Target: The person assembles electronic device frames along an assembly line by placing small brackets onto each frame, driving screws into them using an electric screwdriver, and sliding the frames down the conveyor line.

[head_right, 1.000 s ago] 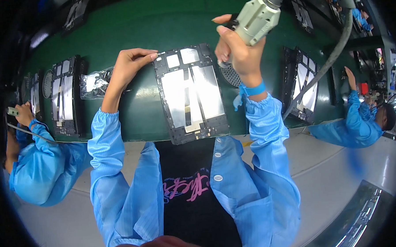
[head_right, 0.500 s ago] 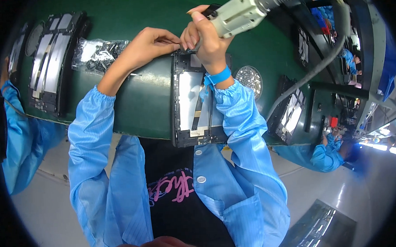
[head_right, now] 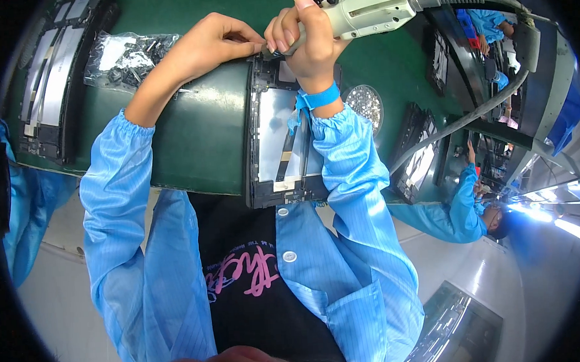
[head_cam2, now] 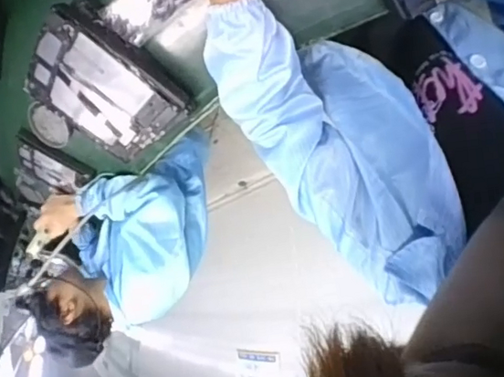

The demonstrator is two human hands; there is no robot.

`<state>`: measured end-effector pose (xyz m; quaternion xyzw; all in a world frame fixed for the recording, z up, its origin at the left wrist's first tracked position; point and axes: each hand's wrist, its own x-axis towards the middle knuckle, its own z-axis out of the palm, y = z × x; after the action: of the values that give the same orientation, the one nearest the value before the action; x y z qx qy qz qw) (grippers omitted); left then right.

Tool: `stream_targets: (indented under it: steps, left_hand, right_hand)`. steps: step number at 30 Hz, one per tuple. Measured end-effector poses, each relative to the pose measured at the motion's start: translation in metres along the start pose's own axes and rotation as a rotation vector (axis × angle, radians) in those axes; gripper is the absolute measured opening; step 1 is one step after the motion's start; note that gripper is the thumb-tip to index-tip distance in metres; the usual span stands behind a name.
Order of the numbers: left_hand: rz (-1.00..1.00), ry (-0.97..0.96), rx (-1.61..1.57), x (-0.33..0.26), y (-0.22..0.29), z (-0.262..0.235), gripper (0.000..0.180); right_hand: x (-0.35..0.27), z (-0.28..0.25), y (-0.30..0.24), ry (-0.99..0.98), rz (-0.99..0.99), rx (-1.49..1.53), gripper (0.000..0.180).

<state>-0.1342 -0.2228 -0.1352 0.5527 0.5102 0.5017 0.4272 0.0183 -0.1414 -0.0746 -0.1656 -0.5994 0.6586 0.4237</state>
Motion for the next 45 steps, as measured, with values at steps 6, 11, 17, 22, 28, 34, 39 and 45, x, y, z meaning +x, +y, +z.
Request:
stream_targets:
  steps: [6, 11, 17, 22, 28, 34, 39, 45]
  left_hand:
    - [0.021, 0.008, 0.03, 0.0, -0.003, 0.0, 0.021]
    - [0.011, 0.013, 0.044, 0.001, -0.002, 0.001, 0.021]
    - [0.023, 0.01, 0.046, 0.0, -0.005, 0.0, 0.022]
    - [0.003, -0.007, 0.076, 0.001, 0.001, -0.001, 0.022]
    - [-0.007, 0.001, 0.081, 0.0, 0.002, -0.001, 0.022]
    - [0.01, -0.01, 0.074, 0.002, -0.001, -0.002, 0.022]
    - [0.009, -0.012, 0.069, 0.002, 0.0, -0.003, 0.021]
    - [0.058, 0.063, 0.329, -0.001, 0.027, -0.004, 0.019]
  right_hand:
    - [0.0, 0.001, 0.003, 0.005, -0.022, -0.031, 0.029]
    - [0.001, 0.001, 0.003, -0.013, -0.037, -0.038, 0.028]
    - [0.002, 0.024, -0.007, -0.031, -0.069, -0.099, 0.027]
    - [0.005, 0.005, 0.001, -0.111, -0.033, -0.079, 0.024]
    - [0.003, 0.015, -0.004, -0.087, 0.019, -0.104, 0.036]
    - [0.008, 0.002, 0.005, -0.131, 0.024, -0.039, 0.033]
    - [0.003, 0.02, -0.005, 0.0, 0.066, 0.069, 0.018]
    - [0.004, 0.018, -0.003, -0.04, -0.042, -0.011, 0.011]
